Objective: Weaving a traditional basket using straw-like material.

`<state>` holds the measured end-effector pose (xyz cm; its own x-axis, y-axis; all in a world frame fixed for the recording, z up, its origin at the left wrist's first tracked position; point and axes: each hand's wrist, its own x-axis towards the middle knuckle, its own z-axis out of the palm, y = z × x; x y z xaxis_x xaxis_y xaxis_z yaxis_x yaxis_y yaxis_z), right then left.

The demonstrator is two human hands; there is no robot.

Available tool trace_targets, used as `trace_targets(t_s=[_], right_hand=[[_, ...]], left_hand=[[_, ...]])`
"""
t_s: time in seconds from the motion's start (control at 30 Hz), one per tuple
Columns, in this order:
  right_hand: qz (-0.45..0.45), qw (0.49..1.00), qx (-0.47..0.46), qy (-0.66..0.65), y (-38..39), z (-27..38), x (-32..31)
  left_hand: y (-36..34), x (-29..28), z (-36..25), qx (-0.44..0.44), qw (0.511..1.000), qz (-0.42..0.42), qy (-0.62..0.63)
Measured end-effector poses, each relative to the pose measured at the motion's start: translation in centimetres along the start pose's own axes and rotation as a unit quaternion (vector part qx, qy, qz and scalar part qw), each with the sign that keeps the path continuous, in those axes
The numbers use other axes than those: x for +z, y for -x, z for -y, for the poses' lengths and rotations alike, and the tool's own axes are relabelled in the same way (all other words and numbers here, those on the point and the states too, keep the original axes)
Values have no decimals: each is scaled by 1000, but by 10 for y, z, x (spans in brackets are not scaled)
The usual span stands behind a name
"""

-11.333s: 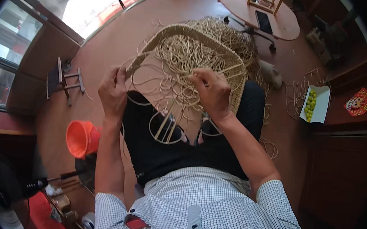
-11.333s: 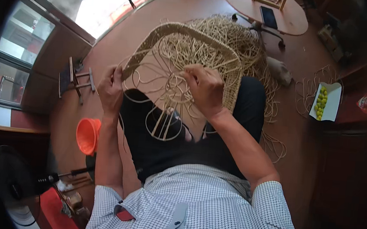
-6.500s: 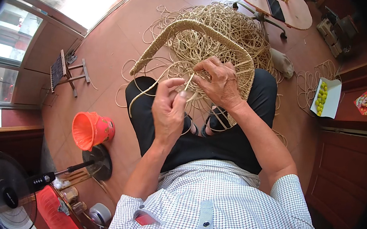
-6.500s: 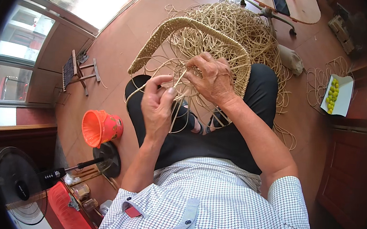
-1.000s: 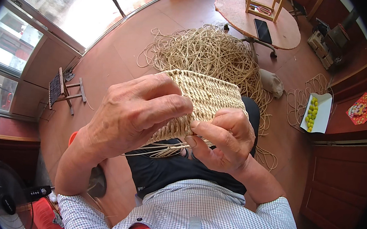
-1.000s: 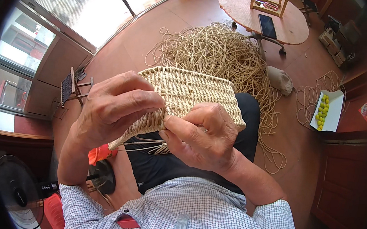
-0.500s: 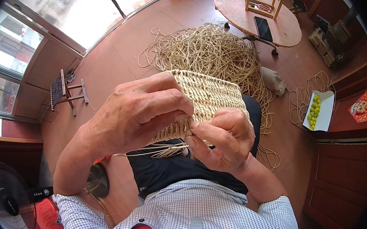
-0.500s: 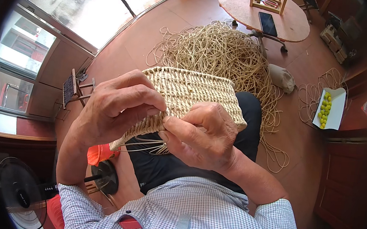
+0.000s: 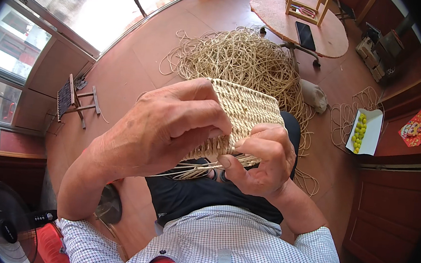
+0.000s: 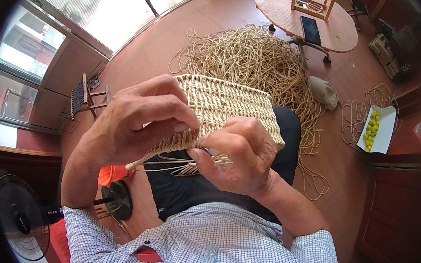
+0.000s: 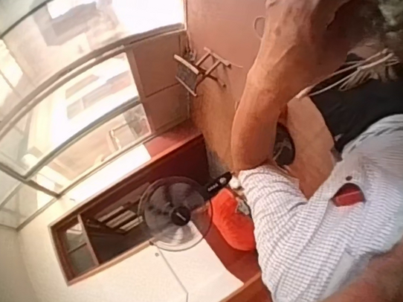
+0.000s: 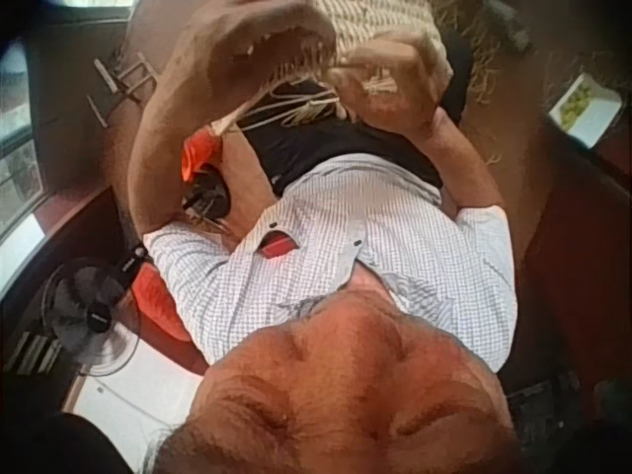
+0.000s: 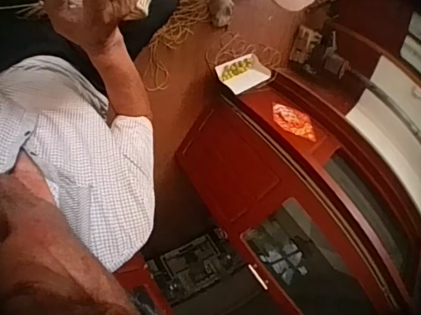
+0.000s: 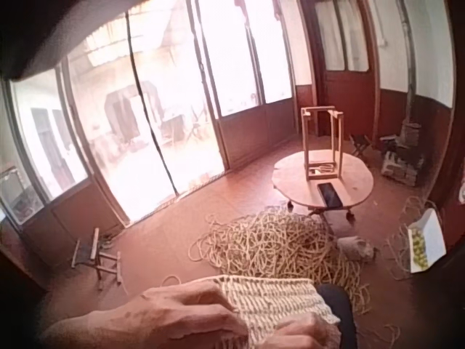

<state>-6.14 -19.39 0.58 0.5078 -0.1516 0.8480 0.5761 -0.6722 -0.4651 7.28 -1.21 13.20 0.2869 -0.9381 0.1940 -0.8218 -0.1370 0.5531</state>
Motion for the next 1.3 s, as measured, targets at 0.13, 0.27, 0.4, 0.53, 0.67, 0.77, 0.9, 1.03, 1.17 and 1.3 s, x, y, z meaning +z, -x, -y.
trace_targets(t_s=[0.13,0.27,0.4,0.53,0.67,0.77,0.9,1.03,1.17,1.3], right_hand=[[-2,1000,7,-6,-1,0,2],[-5,1000,2,-5,0,-1,3],[-3,1000,6,-2,0,-1,2],[-4,1000,10,-2,0,-4,1],[-5,1000,2,-5,-1,-5,4],[0,1000,-1,-3,-2,-5,4],[-16,1000,-8,5,-1,-13,8],[-8,997,77,-17,-6,-14,10],[-1,998,64,-4,-16,-19,14],[49,998,35,12,-16,-24,12]], left_hand=[[-1,2,-5,-50,998,-29,9],[-4,1,-5,-63,998,-26,-12],[-3,3,-9,-14,1000,-15,-23],[2,3,-6,16,999,-30,-33],[5,4,-2,-19,994,-104,-5],[1,9,-5,37,991,-131,-14],[8,15,-15,98,980,-84,-154],[17,23,-17,84,960,-183,-193],[66,51,-33,87,952,-265,-128],[77,117,-30,-3,964,-267,-16]])
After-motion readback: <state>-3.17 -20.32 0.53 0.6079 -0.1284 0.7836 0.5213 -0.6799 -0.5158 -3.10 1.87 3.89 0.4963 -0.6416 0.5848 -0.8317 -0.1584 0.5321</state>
